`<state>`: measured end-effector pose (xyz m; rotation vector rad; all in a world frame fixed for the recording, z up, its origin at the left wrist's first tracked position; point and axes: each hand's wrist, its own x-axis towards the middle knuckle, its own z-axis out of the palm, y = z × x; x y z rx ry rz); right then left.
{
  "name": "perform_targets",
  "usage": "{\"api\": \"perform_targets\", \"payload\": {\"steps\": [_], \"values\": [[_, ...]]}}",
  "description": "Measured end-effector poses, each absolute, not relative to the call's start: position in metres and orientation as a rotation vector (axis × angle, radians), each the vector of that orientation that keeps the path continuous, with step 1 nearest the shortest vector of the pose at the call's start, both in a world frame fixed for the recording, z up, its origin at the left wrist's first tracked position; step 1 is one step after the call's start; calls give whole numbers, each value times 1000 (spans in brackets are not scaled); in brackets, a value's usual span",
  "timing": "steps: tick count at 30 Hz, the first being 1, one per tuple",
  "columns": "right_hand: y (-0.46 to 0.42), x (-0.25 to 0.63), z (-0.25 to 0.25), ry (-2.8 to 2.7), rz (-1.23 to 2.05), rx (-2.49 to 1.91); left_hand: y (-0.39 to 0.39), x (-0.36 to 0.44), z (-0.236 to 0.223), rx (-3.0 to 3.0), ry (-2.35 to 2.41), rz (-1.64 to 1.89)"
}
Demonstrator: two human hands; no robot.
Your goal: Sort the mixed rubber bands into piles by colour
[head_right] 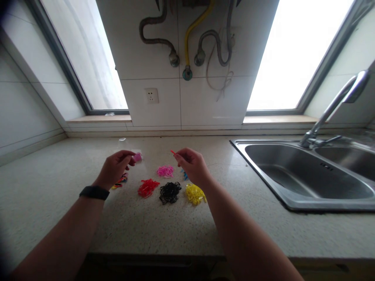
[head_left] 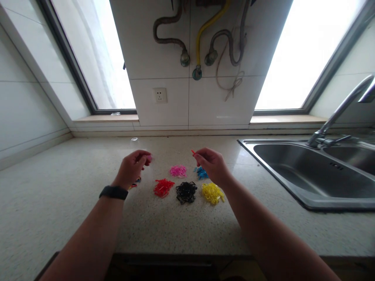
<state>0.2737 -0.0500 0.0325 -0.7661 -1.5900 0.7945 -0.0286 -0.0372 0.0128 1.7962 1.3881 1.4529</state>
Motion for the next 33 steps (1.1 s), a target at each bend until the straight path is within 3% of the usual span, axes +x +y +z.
{"api": "perform_targets", "payload": {"steps": [17, 25, 33], "values": [[-58, 261, 26, -1709, 803, -802, -31, -25, 5, 2098, 1482, 1383], [-69, 235, 21, -2392, 108, -878, -27, -24, 3, 2105, 1491, 1416], [-72, 194, 17, -2573, -149, -914, -27, -22, 5, 2117, 1502, 1421]]}}
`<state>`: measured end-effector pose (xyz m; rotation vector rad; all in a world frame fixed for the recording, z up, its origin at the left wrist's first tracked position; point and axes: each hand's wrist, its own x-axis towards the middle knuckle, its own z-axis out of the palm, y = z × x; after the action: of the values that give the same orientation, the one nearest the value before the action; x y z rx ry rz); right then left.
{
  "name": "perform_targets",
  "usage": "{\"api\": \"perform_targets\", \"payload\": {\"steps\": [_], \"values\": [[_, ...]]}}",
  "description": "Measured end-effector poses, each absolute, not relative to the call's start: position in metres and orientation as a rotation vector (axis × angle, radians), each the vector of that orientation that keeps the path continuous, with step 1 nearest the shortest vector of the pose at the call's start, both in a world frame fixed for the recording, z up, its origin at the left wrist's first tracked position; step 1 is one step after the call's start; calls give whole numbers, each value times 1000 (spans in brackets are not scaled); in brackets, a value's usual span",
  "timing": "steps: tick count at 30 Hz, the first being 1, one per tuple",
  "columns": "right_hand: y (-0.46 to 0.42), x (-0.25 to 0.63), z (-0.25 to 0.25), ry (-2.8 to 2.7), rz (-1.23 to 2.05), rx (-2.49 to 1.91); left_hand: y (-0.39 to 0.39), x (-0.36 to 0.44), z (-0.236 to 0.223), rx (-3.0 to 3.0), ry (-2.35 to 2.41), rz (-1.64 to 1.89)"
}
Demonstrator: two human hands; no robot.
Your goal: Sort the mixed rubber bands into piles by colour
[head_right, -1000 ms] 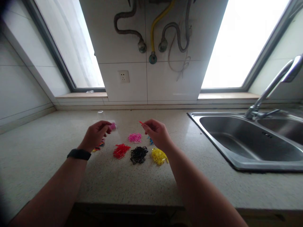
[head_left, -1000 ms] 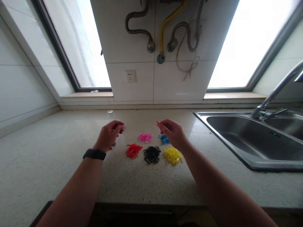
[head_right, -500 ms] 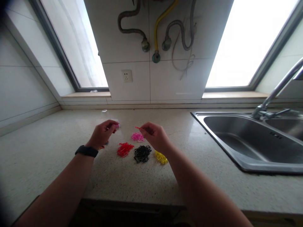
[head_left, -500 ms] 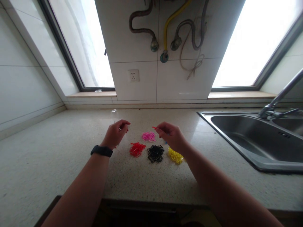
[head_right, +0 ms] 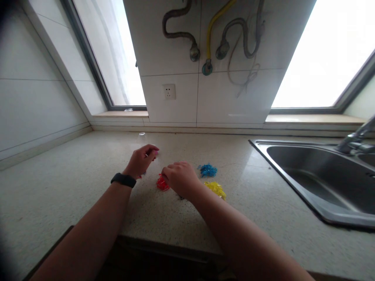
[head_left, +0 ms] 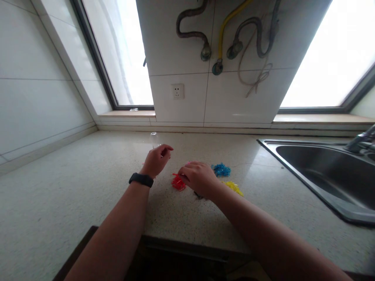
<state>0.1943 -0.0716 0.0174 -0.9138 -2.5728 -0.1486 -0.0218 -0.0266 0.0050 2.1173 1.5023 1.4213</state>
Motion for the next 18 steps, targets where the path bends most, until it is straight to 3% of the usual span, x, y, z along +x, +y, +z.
{"api": "perform_targets", "payload": {"steps": [7, 13, 18], "values": [[-68, 184, 11, -2655, -265, -1014, -27, -22, 6, 2146, 1511, 1402], [-68, 197, 20, -2515, -92, -1007, -27, -22, 5, 2125, 1520, 1400], [-87, 216, 40, -2358, 25, -742, -28, -22, 5, 2105, 1518, 1420]]}}
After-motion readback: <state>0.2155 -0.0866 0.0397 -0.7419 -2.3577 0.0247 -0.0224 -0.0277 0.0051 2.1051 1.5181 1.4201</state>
